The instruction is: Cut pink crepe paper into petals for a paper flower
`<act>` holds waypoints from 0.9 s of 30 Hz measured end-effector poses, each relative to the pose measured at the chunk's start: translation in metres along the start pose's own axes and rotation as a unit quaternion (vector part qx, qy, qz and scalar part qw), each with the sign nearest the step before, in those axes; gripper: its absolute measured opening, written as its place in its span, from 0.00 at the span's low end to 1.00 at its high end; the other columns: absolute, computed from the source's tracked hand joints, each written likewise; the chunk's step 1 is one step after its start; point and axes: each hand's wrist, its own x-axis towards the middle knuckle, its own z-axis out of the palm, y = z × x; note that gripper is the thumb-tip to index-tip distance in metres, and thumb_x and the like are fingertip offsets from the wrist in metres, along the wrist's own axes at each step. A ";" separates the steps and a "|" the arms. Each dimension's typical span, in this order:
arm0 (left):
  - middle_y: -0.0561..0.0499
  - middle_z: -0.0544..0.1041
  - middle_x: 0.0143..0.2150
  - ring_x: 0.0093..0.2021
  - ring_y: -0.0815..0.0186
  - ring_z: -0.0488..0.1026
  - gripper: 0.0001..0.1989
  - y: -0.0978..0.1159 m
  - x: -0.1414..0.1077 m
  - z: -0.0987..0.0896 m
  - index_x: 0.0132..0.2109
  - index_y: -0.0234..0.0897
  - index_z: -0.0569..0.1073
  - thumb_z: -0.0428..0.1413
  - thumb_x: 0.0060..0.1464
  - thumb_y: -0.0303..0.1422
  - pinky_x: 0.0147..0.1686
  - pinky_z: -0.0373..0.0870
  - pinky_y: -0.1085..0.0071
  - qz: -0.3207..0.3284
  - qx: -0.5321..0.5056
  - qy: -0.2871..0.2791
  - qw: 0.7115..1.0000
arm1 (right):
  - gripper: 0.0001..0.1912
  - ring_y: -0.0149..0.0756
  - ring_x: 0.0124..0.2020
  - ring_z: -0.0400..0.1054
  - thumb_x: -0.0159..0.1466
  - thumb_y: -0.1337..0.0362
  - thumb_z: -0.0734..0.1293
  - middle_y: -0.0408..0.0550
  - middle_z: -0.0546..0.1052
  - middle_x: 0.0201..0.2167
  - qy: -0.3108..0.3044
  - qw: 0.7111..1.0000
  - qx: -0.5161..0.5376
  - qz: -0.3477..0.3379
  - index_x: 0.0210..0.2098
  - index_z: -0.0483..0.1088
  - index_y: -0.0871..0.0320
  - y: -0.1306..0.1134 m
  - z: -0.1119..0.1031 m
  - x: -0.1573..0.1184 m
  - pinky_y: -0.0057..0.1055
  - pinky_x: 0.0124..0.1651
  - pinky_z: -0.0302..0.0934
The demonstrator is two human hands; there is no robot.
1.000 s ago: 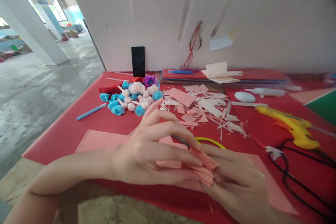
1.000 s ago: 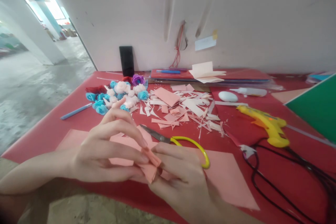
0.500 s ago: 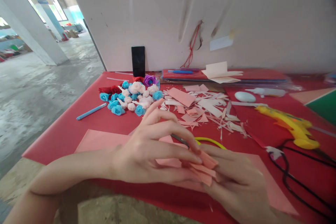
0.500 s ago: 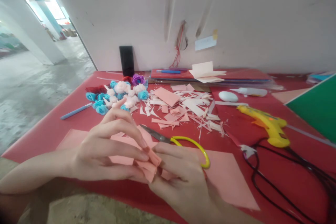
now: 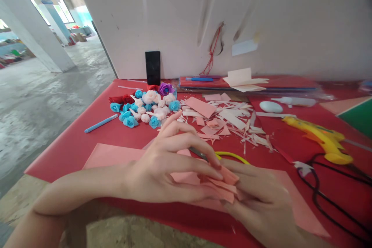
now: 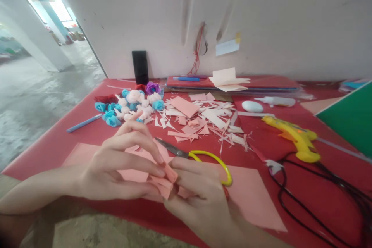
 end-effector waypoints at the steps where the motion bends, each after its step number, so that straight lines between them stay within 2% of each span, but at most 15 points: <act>1: 0.50 0.78 0.33 0.36 0.67 0.69 0.08 0.000 0.000 0.000 0.33 0.36 0.76 0.63 0.44 0.32 0.47 0.66 0.63 -0.003 -0.007 -0.003 1.000 | 0.20 0.26 0.15 0.62 0.63 0.66 0.60 0.42 0.67 0.15 -0.002 1.000 0.010 -0.001 0.14 0.59 0.58 0.000 0.000 0.000 0.20 0.16 0.56; 6: 0.48 0.78 0.34 0.36 0.67 0.68 0.05 0.002 0.000 0.001 0.33 0.33 0.76 0.62 0.46 0.28 0.42 0.67 0.67 -0.044 -0.051 -0.014 0.998 | 0.17 0.24 0.15 0.60 0.61 0.70 0.61 0.40 0.65 0.14 0.000 0.999 0.031 -0.005 0.16 0.58 0.58 -0.001 0.000 0.000 0.19 0.16 0.53; 10: 0.46 0.77 0.35 0.37 0.67 0.69 0.04 0.003 0.001 0.000 0.33 0.31 0.76 0.62 0.46 0.26 0.42 0.67 0.66 -0.074 -0.083 -0.034 0.993 | 0.13 0.24 0.18 0.62 0.58 0.73 0.60 0.39 0.65 0.16 -0.009 0.999 0.032 0.006 0.19 0.59 0.58 -0.001 0.002 -0.001 0.18 0.19 0.55; 16: 0.48 0.77 0.34 0.38 0.66 0.70 0.02 0.004 0.002 -0.002 0.32 0.34 0.77 0.61 0.47 0.26 0.43 0.67 0.66 -0.113 -0.104 -0.049 0.987 | 0.15 0.22 0.16 0.47 0.54 0.78 0.59 0.35 0.54 0.17 -0.002 0.999 0.036 -0.005 0.21 0.47 0.58 0.001 0.004 -0.003 0.20 0.16 0.42; 18: 0.48 0.77 0.34 0.38 0.67 0.70 0.01 0.004 0.003 -0.002 0.31 0.33 0.77 0.61 0.47 0.26 0.43 0.66 0.67 -0.121 -0.111 -0.049 0.985 | 0.16 0.23 0.16 0.45 0.54 0.78 0.59 0.35 0.52 0.17 -0.003 1.000 0.023 -0.009 0.21 0.45 0.58 0.001 0.004 -0.004 0.21 0.16 0.40; 27: 0.46 0.78 0.34 0.38 0.66 0.70 0.04 0.004 0.003 -0.003 0.31 0.31 0.78 0.59 0.50 0.25 0.45 0.64 0.65 -0.164 -0.126 -0.080 0.975 | 0.14 0.23 0.18 0.58 0.57 0.76 0.60 0.38 0.62 0.16 -0.005 1.000 0.019 -0.004 0.19 0.53 0.58 0.001 0.003 -0.002 0.19 0.19 0.50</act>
